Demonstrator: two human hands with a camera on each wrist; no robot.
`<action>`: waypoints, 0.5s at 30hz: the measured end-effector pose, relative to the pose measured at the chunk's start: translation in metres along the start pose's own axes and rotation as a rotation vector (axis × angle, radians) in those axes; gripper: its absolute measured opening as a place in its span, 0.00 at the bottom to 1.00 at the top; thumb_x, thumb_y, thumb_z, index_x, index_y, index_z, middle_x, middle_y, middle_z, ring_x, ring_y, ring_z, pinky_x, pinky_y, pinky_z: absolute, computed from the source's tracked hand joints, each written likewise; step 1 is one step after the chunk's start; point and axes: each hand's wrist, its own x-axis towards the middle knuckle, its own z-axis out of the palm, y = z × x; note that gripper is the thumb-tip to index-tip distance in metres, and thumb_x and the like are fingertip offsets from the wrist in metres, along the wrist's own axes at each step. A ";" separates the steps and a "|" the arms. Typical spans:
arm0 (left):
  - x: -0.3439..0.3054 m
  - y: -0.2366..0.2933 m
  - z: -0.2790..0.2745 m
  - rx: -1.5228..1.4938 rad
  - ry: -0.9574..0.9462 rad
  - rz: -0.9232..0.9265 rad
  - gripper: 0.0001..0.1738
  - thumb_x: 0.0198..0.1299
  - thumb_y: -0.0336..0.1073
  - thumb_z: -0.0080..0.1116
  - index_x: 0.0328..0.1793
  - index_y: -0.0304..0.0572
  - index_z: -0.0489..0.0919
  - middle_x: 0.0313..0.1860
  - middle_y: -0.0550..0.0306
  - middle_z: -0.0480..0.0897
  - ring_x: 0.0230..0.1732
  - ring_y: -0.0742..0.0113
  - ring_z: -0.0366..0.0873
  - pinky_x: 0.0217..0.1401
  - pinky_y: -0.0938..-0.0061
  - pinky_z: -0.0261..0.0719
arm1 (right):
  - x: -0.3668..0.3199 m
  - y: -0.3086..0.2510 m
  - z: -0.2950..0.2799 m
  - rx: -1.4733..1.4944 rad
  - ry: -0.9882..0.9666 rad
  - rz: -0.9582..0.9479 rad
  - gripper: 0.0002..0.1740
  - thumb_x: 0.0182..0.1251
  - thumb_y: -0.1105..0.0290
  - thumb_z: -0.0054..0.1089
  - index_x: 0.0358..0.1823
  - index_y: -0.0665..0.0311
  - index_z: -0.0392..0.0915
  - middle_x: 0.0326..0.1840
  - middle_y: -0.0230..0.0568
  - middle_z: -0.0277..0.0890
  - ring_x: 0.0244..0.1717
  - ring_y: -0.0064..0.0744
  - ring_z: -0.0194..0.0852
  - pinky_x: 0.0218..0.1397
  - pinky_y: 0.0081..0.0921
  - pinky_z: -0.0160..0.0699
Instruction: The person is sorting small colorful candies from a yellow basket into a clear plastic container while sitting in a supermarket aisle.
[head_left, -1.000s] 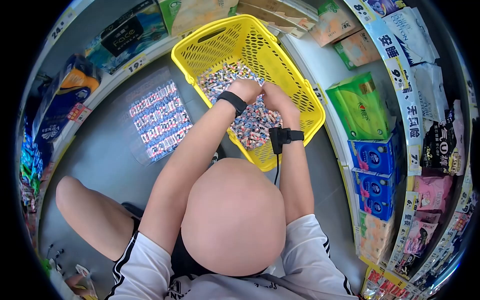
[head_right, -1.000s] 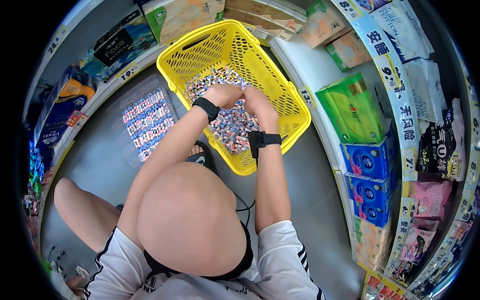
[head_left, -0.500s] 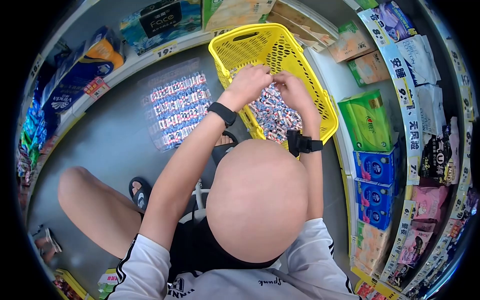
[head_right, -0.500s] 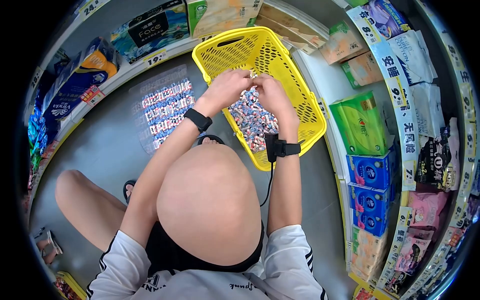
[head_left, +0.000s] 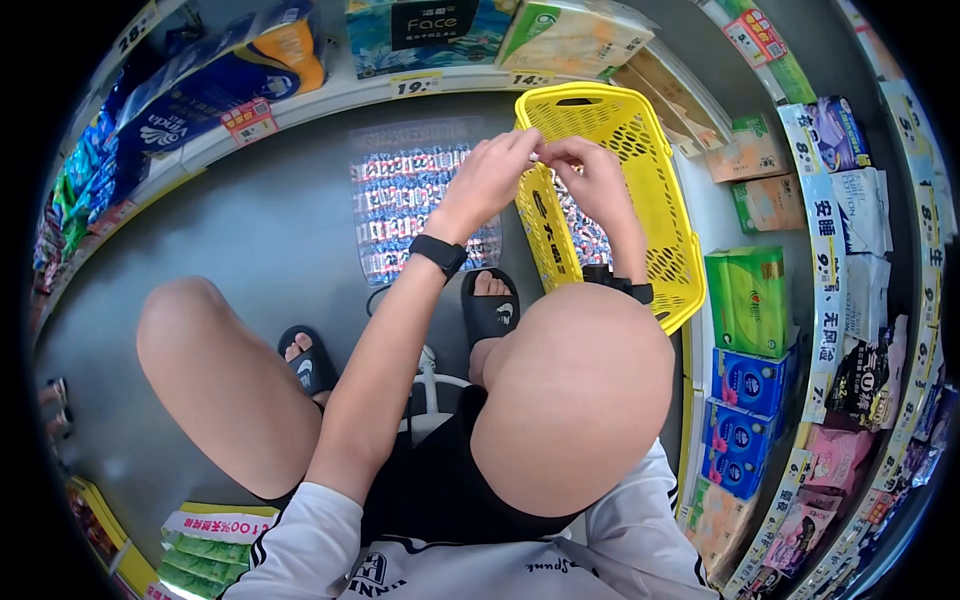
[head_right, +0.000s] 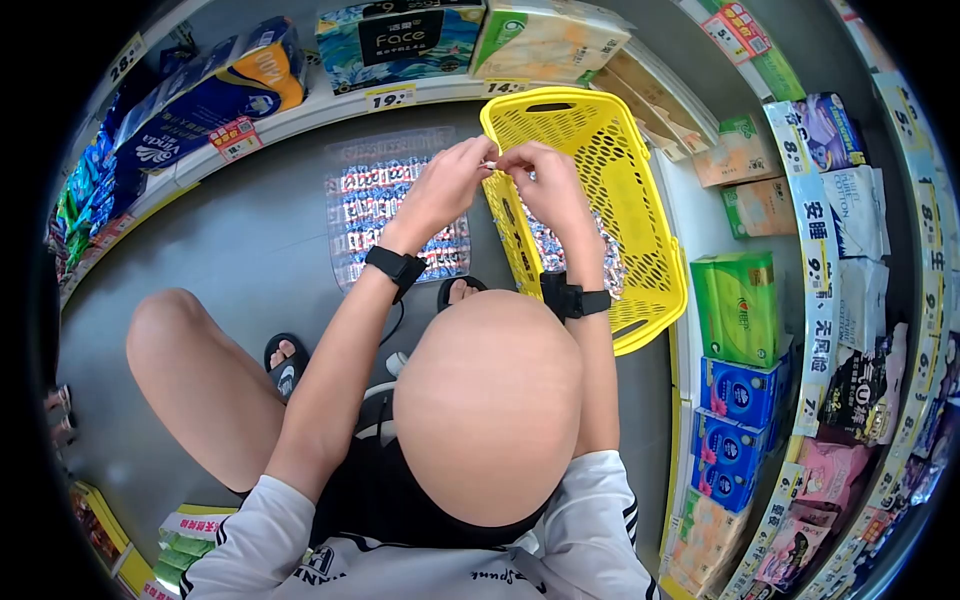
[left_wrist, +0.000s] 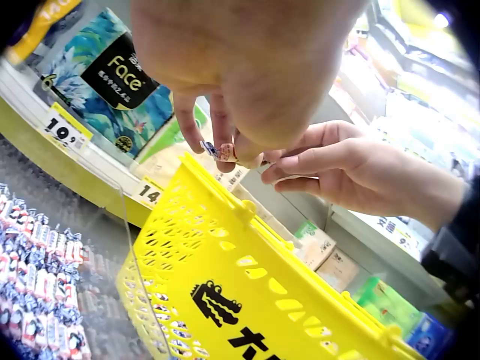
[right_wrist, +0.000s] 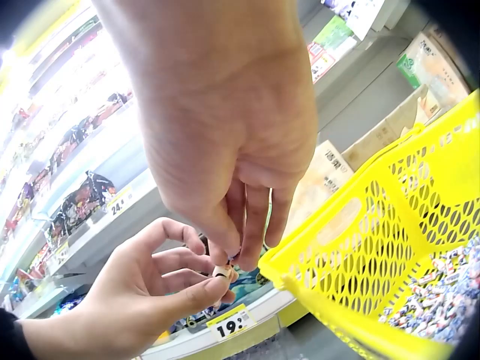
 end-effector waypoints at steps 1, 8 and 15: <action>-0.005 -0.003 -0.005 -0.057 0.037 -0.074 0.12 0.68 0.25 0.63 0.53 0.38 0.75 0.49 0.42 0.85 0.53 0.35 0.83 0.52 0.48 0.81 | 0.006 -0.005 0.008 -0.016 -0.033 0.003 0.09 0.69 0.80 0.67 0.49 0.69 0.88 0.46 0.45 0.91 0.49 0.38 0.93 0.57 0.32 0.88; -0.052 -0.040 -0.024 -0.156 0.118 -0.353 0.23 0.67 0.23 0.67 0.65 0.38 0.71 0.47 0.42 0.87 0.52 0.44 0.88 0.52 0.56 0.85 | 0.040 -0.018 0.072 0.053 -0.157 -0.119 0.11 0.65 0.82 0.68 0.49 0.72 0.85 0.42 0.55 0.89 0.45 0.50 0.92 0.50 0.39 0.88; -0.091 -0.064 -0.027 -0.195 0.210 -0.482 0.20 0.65 0.22 0.66 0.60 0.36 0.74 0.46 0.38 0.83 0.50 0.36 0.84 0.51 0.49 0.80 | 0.054 -0.008 0.131 0.023 -0.256 -0.103 0.10 0.64 0.80 0.71 0.46 0.71 0.87 0.41 0.51 0.91 0.42 0.43 0.93 0.47 0.33 0.88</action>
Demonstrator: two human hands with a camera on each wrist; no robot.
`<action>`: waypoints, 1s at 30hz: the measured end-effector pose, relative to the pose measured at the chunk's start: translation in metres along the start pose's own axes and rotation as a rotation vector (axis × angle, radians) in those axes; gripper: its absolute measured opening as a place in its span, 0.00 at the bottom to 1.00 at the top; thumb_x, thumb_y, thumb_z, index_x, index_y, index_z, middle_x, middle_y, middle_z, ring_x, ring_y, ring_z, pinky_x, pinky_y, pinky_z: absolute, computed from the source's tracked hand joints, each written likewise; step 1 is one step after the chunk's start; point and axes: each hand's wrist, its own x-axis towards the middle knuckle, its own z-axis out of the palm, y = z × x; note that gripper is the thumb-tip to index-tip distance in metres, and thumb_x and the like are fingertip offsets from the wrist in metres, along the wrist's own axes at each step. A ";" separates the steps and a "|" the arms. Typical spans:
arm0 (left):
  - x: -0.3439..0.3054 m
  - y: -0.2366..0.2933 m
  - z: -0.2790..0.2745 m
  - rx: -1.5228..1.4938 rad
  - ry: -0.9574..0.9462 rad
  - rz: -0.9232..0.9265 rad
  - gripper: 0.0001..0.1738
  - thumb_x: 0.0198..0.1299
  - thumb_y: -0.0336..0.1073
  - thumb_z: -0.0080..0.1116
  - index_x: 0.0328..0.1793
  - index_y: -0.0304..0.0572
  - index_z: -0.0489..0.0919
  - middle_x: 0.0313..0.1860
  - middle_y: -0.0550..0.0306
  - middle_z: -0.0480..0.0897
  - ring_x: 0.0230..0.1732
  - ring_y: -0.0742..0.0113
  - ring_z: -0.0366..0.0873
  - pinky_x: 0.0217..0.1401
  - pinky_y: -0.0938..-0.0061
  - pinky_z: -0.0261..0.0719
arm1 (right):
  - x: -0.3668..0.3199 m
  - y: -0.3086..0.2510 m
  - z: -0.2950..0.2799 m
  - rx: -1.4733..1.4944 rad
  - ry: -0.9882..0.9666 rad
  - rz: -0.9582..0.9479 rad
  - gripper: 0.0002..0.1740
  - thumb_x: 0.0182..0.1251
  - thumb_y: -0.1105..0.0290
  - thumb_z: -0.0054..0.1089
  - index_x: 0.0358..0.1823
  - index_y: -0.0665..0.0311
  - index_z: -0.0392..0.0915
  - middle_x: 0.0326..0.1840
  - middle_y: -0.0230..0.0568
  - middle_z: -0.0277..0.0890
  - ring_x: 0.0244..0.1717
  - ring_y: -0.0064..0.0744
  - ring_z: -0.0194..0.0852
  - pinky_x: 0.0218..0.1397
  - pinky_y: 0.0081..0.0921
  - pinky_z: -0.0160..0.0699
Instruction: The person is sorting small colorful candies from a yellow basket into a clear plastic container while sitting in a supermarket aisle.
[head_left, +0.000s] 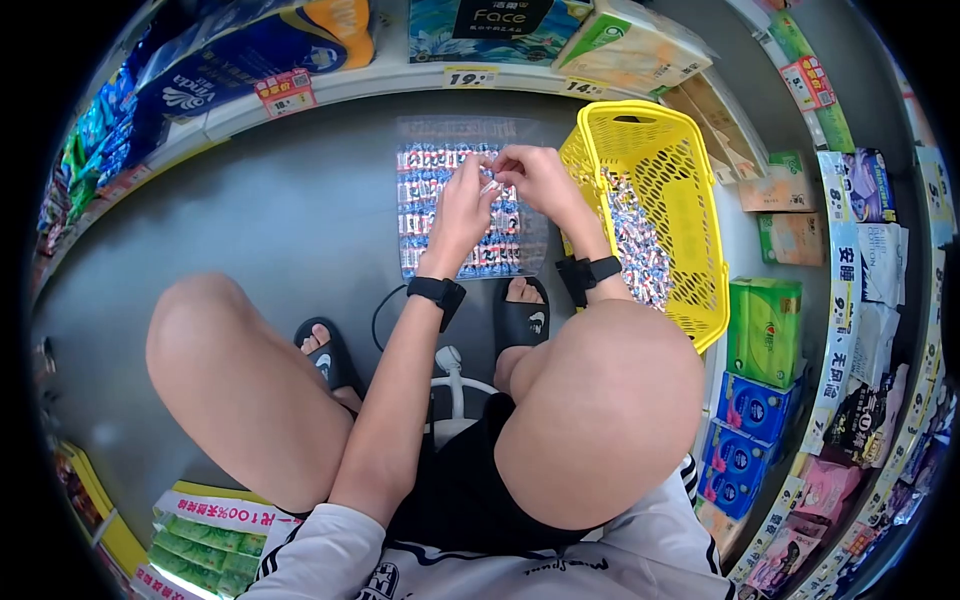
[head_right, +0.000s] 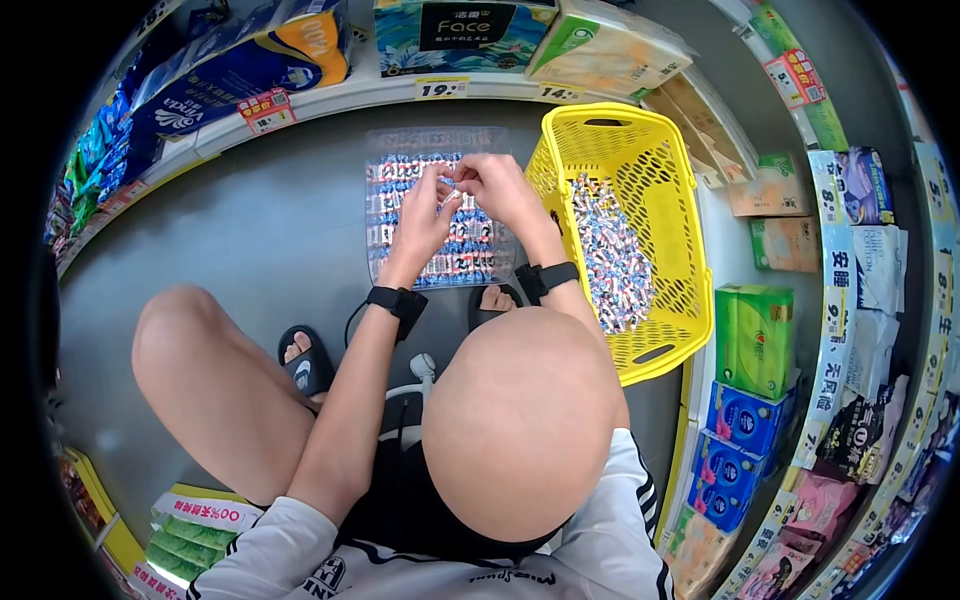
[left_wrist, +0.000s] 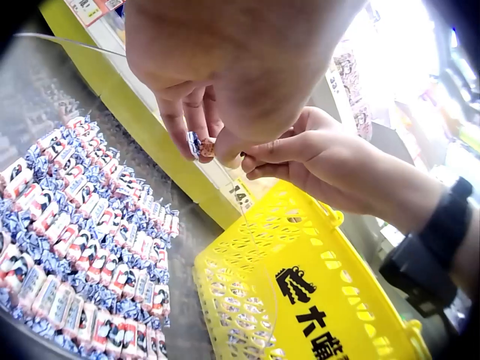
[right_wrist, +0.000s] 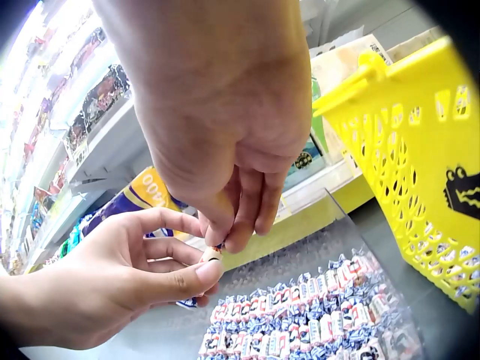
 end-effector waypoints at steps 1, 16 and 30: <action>-0.004 -0.001 -0.001 0.038 0.004 -0.047 0.20 0.65 0.22 0.66 0.60 0.36 0.73 0.47 0.38 0.83 0.50 0.36 0.84 0.51 0.50 0.81 | 0.002 0.003 0.007 -0.012 -0.026 0.028 0.10 0.64 0.80 0.71 0.46 0.71 0.87 0.41 0.52 0.91 0.42 0.43 0.93 0.47 0.34 0.88; -0.034 -0.050 0.008 0.179 0.194 -0.286 0.24 0.69 0.22 0.60 0.70 0.31 0.71 0.42 0.37 0.85 0.47 0.37 0.85 0.51 0.48 0.81 | 0.004 0.033 0.089 0.013 -0.050 0.120 0.17 0.68 0.74 0.71 0.57 0.65 0.82 0.37 0.59 0.88 0.42 0.62 0.89 0.47 0.48 0.86; -0.033 -0.062 0.007 0.263 0.217 -0.327 0.21 0.70 0.22 0.57 0.67 0.24 0.71 0.58 0.26 0.82 0.58 0.28 0.82 0.59 0.42 0.79 | 0.036 0.041 0.123 0.115 -0.132 0.304 0.17 0.64 0.70 0.72 0.54 0.65 0.85 0.32 0.48 0.90 0.37 0.47 0.93 0.45 0.41 0.89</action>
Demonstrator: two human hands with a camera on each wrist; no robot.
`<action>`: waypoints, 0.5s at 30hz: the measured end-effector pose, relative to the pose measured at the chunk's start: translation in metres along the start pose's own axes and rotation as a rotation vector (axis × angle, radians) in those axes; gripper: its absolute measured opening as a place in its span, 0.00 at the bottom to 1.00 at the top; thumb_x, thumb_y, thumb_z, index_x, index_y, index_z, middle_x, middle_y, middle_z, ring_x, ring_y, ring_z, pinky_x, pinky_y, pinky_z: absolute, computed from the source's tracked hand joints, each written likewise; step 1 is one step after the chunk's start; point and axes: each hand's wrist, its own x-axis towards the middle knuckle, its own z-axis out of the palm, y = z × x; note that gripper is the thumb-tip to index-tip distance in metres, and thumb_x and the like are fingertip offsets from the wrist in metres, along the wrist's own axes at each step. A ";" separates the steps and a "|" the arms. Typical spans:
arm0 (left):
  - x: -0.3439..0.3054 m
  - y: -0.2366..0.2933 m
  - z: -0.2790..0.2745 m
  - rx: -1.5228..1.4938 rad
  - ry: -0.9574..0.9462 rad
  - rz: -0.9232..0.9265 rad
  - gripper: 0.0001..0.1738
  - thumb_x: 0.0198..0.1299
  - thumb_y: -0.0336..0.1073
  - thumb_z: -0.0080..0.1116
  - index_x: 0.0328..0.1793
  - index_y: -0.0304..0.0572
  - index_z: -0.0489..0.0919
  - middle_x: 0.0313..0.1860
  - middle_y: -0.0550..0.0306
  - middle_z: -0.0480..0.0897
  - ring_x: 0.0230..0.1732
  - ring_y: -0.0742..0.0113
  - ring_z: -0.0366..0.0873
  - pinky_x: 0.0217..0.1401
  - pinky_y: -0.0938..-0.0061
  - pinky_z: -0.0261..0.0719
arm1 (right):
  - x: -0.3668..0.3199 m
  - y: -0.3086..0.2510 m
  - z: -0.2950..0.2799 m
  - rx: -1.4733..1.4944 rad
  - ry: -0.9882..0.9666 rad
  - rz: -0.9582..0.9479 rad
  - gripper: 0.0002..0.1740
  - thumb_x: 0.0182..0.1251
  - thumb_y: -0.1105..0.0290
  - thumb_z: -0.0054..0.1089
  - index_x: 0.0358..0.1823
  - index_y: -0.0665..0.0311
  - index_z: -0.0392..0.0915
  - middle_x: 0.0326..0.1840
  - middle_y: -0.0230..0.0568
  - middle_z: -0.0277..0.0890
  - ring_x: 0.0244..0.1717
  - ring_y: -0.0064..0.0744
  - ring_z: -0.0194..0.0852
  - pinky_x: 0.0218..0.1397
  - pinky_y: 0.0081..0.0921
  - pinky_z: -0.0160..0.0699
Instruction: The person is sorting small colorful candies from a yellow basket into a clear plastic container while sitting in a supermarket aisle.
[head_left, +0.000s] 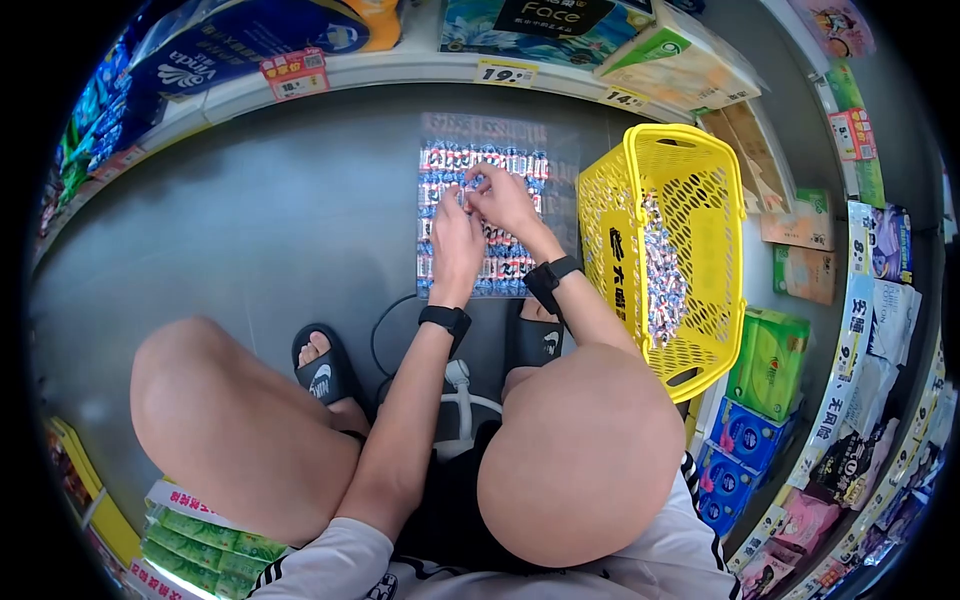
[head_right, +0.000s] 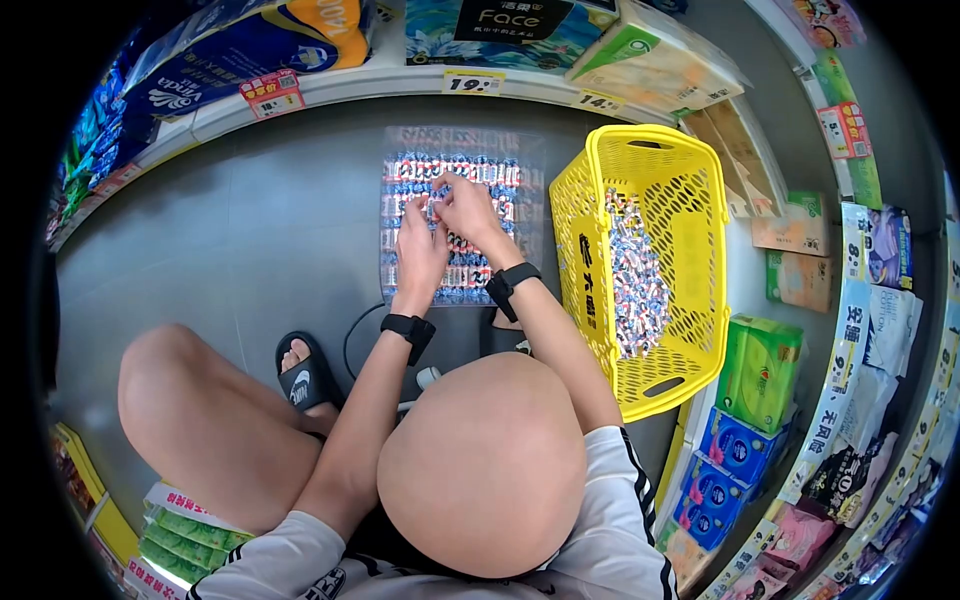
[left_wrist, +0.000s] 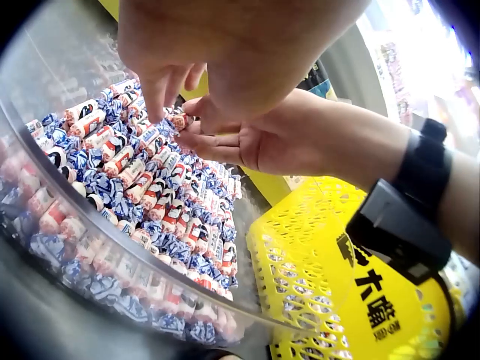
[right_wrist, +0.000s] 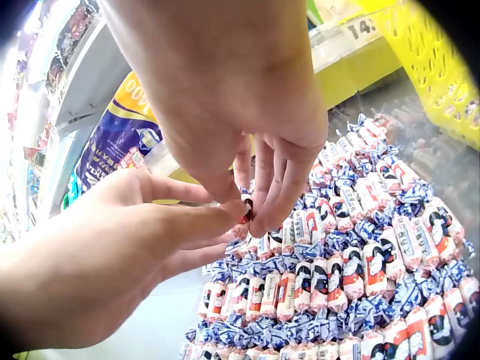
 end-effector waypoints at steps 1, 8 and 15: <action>-0.001 -0.001 0.000 0.049 0.105 0.033 0.20 0.69 0.22 0.57 0.66 0.24 0.72 0.57 0.26 0.81 0.59 0.29 0.81 0.61 0.43 0.78 | 0.003 -0.002 0.002 -0.024 0.050 -0.029 0.18 0.65 0.71 0.71 0.56 0.65 0.84 0.31 0.47 0.90 0.36 0.45 0.93 0.44 0.40 0.89; -0.013 -0.020 -0.004 0.265 0.047 -0.018 0.16 0.67 0.23 0.59 0.60 0.28 0.79 0.57 0.34 0.80 0.57 0.32 0.81 0.61 0.44 0.79 | 0.026 -0.007 0.031 0.035 0.055 -0.015 0.27 0.66 0.73 0.73 0.66 0.64 0.78 0.34 0.50 0.89 0.40 0.52 0.92 0.48 0.46 0.88; -0.015 -0.021 -0.004 0.332 -0.009 0.104 0.23 0.58 0.17 0.59 0.62 0.26 0.81 0.63 0.37 0.79 0.65 0.38 0.77 0.70 0.48 0.77 | 0.018 0.000 0.039 -0.052 0.169 0.023 0.25 0.65 0.73 0.73 0.63 0.64 0.79 0.35 0.53 0.89 0.39 0.53 0.91 0.48 0.47 0.87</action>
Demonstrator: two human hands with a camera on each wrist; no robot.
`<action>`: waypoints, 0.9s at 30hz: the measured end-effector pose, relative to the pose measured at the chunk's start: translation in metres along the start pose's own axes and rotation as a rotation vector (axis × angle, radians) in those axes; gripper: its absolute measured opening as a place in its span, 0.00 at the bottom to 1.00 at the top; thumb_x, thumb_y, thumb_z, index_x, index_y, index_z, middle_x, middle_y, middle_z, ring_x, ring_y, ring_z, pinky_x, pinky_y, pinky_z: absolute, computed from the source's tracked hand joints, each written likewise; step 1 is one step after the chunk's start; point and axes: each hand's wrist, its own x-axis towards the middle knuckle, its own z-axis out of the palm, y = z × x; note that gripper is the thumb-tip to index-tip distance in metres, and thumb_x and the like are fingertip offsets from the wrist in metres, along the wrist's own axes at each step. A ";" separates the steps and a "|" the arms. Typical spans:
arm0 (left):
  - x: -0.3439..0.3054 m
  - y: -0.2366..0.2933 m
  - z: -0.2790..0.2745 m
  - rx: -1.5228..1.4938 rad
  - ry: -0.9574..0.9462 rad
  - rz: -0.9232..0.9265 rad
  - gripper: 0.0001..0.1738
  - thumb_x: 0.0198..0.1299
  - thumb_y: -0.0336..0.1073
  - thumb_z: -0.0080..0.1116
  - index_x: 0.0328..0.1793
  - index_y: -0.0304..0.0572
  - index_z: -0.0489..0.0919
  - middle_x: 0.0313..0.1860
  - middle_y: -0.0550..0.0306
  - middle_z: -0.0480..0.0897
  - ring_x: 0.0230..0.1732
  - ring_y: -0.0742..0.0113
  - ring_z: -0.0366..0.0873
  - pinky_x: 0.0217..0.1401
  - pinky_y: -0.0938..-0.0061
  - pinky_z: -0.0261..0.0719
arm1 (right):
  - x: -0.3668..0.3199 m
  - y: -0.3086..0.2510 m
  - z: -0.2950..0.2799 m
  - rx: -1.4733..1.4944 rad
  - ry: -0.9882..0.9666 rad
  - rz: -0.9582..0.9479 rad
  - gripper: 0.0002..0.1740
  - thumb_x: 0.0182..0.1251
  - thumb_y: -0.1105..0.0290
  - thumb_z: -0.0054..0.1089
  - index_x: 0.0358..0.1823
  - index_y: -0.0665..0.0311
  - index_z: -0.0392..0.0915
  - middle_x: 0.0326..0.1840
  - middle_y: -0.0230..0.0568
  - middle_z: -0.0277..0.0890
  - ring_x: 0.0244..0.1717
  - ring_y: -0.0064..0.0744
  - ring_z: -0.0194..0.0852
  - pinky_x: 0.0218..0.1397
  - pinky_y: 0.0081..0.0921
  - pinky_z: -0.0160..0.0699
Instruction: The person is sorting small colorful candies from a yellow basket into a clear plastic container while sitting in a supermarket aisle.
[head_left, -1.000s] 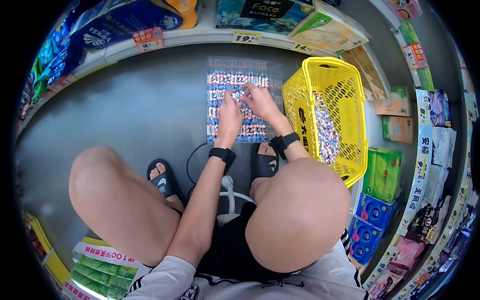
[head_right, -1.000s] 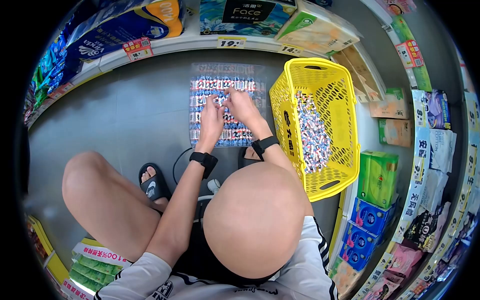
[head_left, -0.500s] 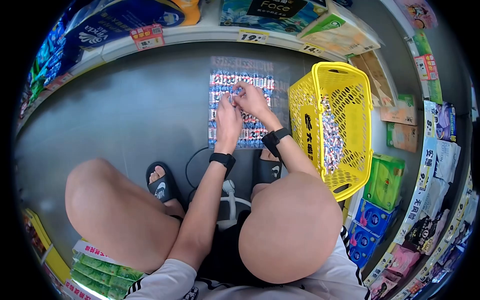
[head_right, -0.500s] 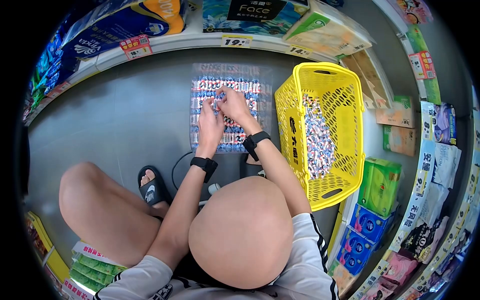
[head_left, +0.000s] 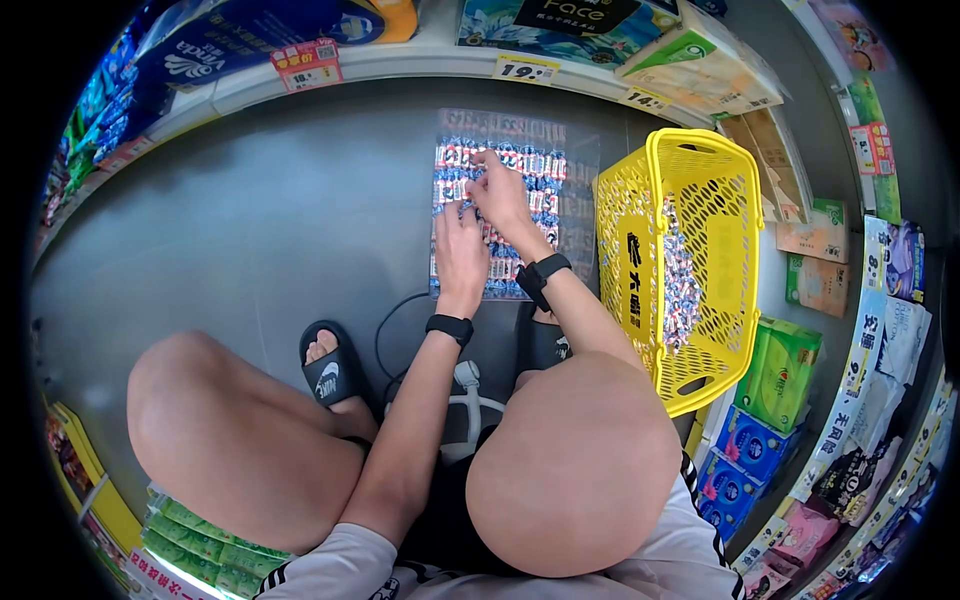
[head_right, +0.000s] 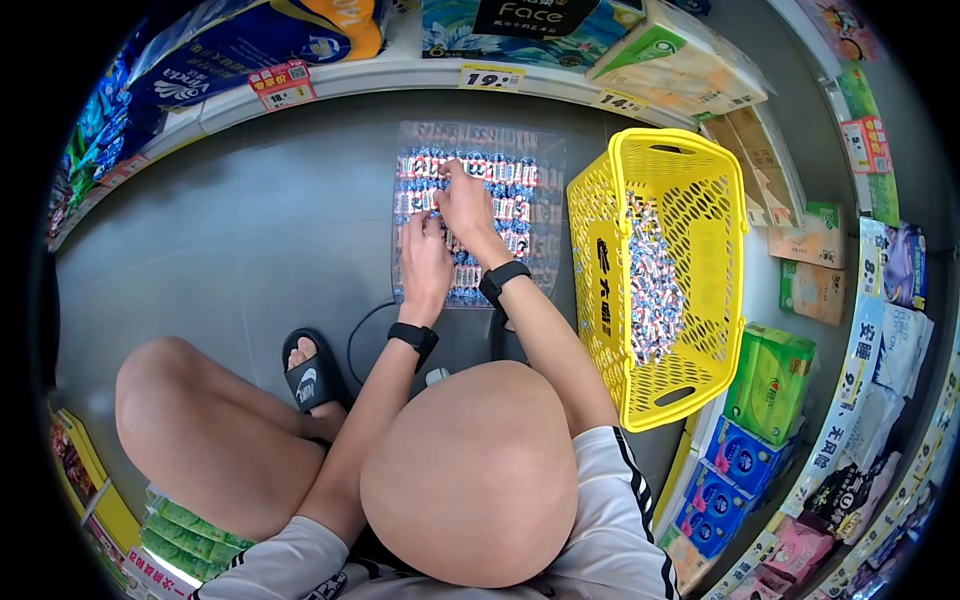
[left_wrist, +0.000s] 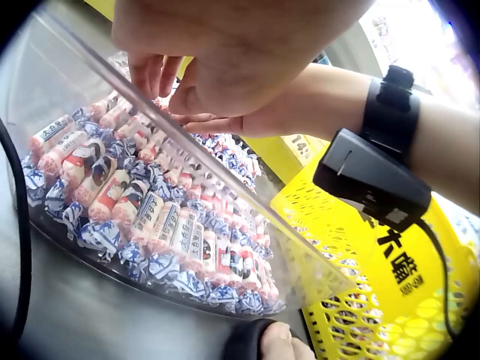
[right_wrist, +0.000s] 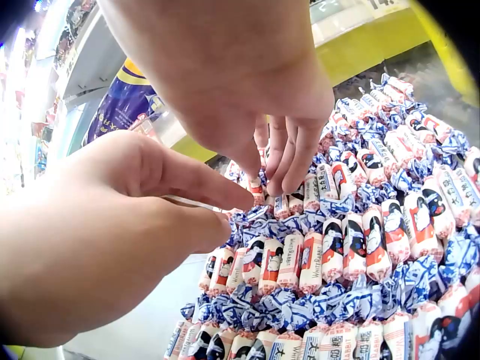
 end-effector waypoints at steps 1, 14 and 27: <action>0.000 -0.001 0.001 0.000 0.000 -0.001 0.23 0.58 0.17 0.59 0.62 0.26 0.81 0.63 0.37 0.79 0.65 0.38 0.77 0.70 0.48 0.77 | 0.000 0.001 0.000 0.000 -0.001 0.000 0.25 0.65 0.73 0.73 0.63 0.64 0.79 0.35 0.53 0.89 0.39 0.53 0.91 0.48 0.47 0.87; -0.006 0.005 0.004 0.119 -0.080 0.014 0.40 0.55 0.16 0.63 0.78 0.25 0.69 0.79 0.37 0.70 0.82 0.39 0.65 0.81 0.53 0.72 | -0.007 -0.001 0.007 0.098 0.004 0.099 0.14 0.66 0.72 0.70 0.50 0.70 0.83 0.32 0.59 0.88 0.38 0.55 0.92 0.47 0.45 0.89; -0.008 0.002 0.008 0.114 -0.082 -0.002 0.42 0.60 0.22 0.62 0.83 0.25 0.63 0.83 0.36 0.67 0.86 0.39 0.60 0.85 0.54 0.67 | -0.005 0.004 0.011 0.153 0.007 0.145 0.10 0.64 0.71 0.72 0.43 0.70 0.86 0.33 0.57 0.89 0.39 0.51 0.93 0.47 0.41 0.89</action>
